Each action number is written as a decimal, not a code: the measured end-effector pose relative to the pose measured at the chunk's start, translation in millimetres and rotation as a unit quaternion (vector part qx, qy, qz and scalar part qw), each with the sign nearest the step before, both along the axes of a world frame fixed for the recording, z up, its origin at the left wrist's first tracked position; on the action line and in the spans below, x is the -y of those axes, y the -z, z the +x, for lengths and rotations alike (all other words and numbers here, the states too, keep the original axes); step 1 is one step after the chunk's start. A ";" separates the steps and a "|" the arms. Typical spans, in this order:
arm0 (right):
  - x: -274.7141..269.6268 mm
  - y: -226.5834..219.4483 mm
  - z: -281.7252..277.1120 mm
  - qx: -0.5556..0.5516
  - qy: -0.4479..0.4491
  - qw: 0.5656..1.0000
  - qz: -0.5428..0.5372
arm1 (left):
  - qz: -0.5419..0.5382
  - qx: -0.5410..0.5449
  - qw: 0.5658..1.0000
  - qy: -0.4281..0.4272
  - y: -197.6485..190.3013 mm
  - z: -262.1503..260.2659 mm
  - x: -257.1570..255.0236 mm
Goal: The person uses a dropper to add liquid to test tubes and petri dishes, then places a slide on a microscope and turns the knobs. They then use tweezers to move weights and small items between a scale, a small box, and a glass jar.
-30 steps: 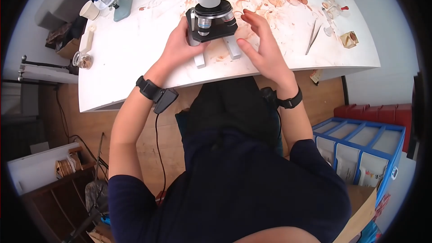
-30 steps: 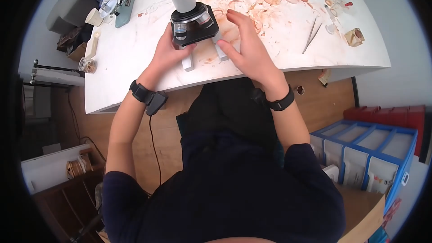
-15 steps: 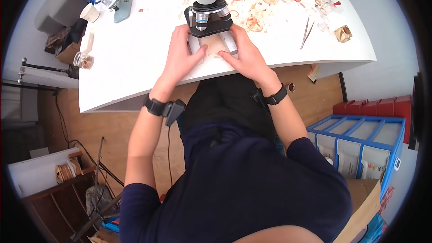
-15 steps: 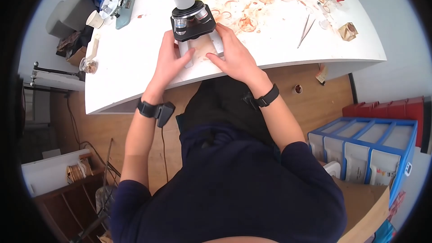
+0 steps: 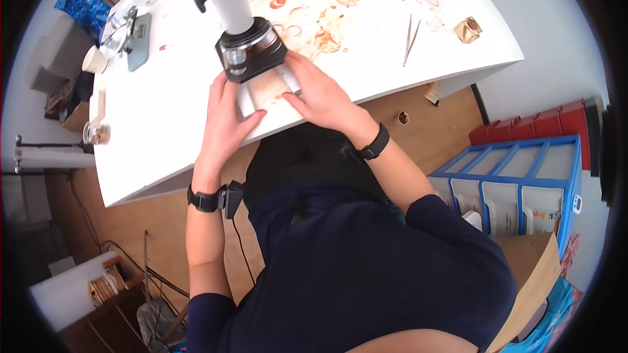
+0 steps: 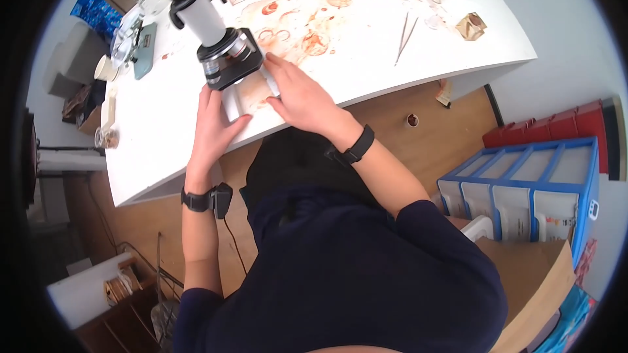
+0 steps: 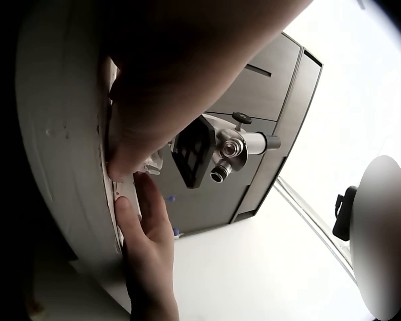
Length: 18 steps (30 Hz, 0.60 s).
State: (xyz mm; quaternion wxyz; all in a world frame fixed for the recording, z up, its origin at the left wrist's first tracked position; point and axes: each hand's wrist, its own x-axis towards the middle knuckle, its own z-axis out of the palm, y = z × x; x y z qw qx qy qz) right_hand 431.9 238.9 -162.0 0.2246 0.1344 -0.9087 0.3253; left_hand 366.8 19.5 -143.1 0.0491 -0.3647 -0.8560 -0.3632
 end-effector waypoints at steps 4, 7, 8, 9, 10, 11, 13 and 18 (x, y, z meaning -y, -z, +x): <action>0.0 -2.2 2.1 -0.012 -0.005 1.000 -0.001 | 0.001 0.012 1.000 -0.002 2.3 -0.2 2.4; -0.7 -7.3 4.5 -0.006 -0.021 1.000 0.007 | 0.017 0.032 0.999 -0.011 2.9 -1.7 6.6; -0.9 -10.8 5.8 0.014 -0.022 1.000 0.014 | 0.028 0.032 0.999 -0.013 3.0 -1.4 6.8; -1.7 -11.5 5.0 0.006 -0.028 1.000 0.009 | 0.027 0.013 0.999 -0.021 7.8 -1.6 7.2; -2.3 -12.4 5.4 0.014 -0.029 0.999 0.006 | 0.031 -0.007 0.999 -0.018 6.3 0.2 5.5; -3.3 -12.6 4.8 0.008 -0.031 0.999 0.006 | 0.031 0.013 0.999 -0.028 3.1 2.7 4.2; -3.4 -12.2 4.3 0.005 -0.027 1.000 0.002 | 0.029 0.027 0.998 -0.040 4.8 5.0 4.4; -6.5 -14.4 6.6 0.030 -0.043 0.998 -0.032 | -0.012 0.045 0.997 -0.063 12.0 6.9 6.8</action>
